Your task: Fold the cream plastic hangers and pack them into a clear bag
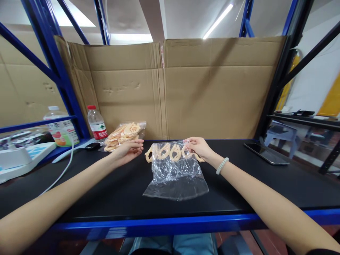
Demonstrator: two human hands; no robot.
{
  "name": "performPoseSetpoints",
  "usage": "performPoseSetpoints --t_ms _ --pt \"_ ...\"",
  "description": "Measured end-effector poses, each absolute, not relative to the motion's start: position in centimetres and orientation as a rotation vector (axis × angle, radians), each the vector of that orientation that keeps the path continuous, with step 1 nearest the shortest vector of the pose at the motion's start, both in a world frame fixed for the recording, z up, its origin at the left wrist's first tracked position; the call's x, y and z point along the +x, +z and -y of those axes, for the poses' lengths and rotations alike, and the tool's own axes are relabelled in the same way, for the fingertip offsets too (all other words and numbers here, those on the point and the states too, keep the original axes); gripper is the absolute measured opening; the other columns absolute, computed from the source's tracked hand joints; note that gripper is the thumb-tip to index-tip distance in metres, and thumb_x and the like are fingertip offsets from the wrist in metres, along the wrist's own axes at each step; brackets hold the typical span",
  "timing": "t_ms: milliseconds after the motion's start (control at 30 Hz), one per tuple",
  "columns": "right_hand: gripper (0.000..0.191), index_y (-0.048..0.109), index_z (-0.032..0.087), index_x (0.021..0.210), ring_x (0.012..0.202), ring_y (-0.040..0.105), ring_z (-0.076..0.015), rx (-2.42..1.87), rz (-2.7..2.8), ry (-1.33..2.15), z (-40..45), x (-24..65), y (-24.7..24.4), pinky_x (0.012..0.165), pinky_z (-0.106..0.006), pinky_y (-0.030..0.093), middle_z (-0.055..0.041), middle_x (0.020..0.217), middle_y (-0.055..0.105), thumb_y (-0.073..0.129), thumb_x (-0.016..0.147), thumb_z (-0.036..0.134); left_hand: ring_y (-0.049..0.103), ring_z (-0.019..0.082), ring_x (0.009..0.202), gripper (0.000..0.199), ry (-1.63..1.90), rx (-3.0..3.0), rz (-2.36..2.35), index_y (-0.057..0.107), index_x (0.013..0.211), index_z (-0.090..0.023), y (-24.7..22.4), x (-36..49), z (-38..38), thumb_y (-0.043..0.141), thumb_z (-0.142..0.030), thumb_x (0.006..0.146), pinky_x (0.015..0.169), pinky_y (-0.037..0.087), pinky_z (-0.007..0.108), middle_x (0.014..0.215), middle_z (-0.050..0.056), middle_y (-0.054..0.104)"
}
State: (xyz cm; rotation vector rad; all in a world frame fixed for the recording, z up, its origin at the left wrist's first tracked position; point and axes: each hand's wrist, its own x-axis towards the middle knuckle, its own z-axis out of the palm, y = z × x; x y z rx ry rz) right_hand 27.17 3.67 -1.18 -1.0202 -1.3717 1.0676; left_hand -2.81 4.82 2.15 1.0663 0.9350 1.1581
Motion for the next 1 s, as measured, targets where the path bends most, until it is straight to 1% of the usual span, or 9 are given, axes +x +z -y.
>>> performPoseSetpoints --t_ms 133,267,467,567,633,700,833,933,1000 --pt "0.037 0.064 0.011 0.093 0.048 0.046 -0.0072 -0.989 1.401 1.065 -3.1 26.5 -1.0 0.043 -0.021 0.039 -0.0023 0.064 0.061 0.073 0.062 0.029 0.067 0.016 0.075 0.037 1.032 1.172 -0.883 0.057 0.103 -0.015 1.8 -2.1 -3.9 0.075 -0.02 0.071 0.072 0.055 0.028 0.093 0.008 0.065" --pt "0.037 0.062 0.011 0.095 0.048 0.047 -0.0082 -0.974 1.401 0.982 -2.9 25.6 -0.9 0.044 -0.022 0.039 -0.0009 0.061 0.06 0.071 0.064 0.029 0.066 0.017 0.079 0.061 0.984 1.387 -0.883 0.049 0.117 -0.016 1.0 -1.1 -3.1 0.08 -0.017 0.064 0.072 0.054 0.029 0.1 0.009 0.065" --pt "0.037 0.06 0.011 0.096 0.05 0.05 -0.01 -0.986 1.392 0.897 -3.9 26.1 -1.7 0.045 -0.022 0.042 -0.0018 0.064 0.063 0.069 0.063 0.025 0.063 0.013 0.072 0.049 1.306 1.758 -1.014 0.049 0.114 -0.016 0.2 -1.5 -3.9 0.07 -0.027 0.071 0.073 0.053 0.032 0.101 0.007 0.059" --pt "0.034 0.059 0.011 0.098 0.052 0.054 -0.0107 -1.004 1.421 0.873 -4.5 26.3 -2.1 0.048 -0.023 0.046 -0.003 0.068 0.065 0.066 0.067 0.021 0.061 0.017 0.086 0.042 1.422 2.007 -1.118 0.05 0.113 -0.016 0.1 -1.4 -3.6 0.064 -0.032 0.077 0.075 0.052 0.033 0.115 0.011 0.053" --pt "0.029 0.059 0.011 0.099 0.057 0.059 -0.0123 -1.073 1.459 0.807 -4.7 26.7 -1.9 0.052 -0.024 0.049 -0.0052 0.072 0.067 0.063 0.071 0.019 0.057 0.02 0.095 0.036 1.461 2.265 -1.149 0.051 0.113 -0.017 0.2 -1.1 -2.8 0.06 -0.032 0.081 0.078 0.05 0.035 0.115 0.011 0.052" --pt "0.023 0.061 0.012 0.098 0.066 0.063 -0.0149 -1.141 1.519 0.636 -4.8 27.6 -1.4 0.06 -0.026 0.053 -0.008 0.079 0.068 0.061 0.075 0.019 0.054 0.021 0.097 0.032 1.373 2.578 -1.074 0.052 0.112 -0.018 0.4 -0.6 -1.6 0.057 -0.031 0.083 0.083 0.047 0.037 0.106 0.008 0.056" --pt "0.019 0.064 0.016 0.096 0.079 0.066 -0.0188 -1.159 1.716 0.114 -4.5 31.0 0.6 0.075 -0.033 0.054 -0.0076 0.086 0.069 0.054 0.082 0.02 0.052 0.024 0.102 0.043 0.907 2.951 -0.809 0.049 0.119 -0.02 0.5 0.3 0.9 0.059 -0.042 0.082 0.089 0.044 0.04 0.111 0.009 0.057" --pt "0.028 0.066 0.019 0.1 0.088 0.066 -0.0193 -1.203 2.004 -0.073 -4.6 33.6 1.1 0.085 -0.036 0.052 -0.0057 0.092 0.07 0.046 0.082 0.011 0.05 0.027 0.108 0.05 0.74 3.015 -0.762 0.05 0.119 -0.021 0.2 0.7 1.8 0.064 -0.045 0.077 0.092 0.042 0.041 0.116 0.01 0.055" --pt "0.041 0.064 0.021 0.108 0.109 0.059 -0.0214 -1.25 2.232 -0.136 -5.1 34.6 0.6 0.097 -0.04 0.045 -0.0054 0.112 0.066 0.046 0.076 0.004 0.05 0.028 0.11 0.053 0.716 2.999 -0.753 0.051 0.117 -0.021 0.1 0.9 2.0 0.066 -0.046 0.073 0.093 0.042 0.041 0.117 0.01 0.055"
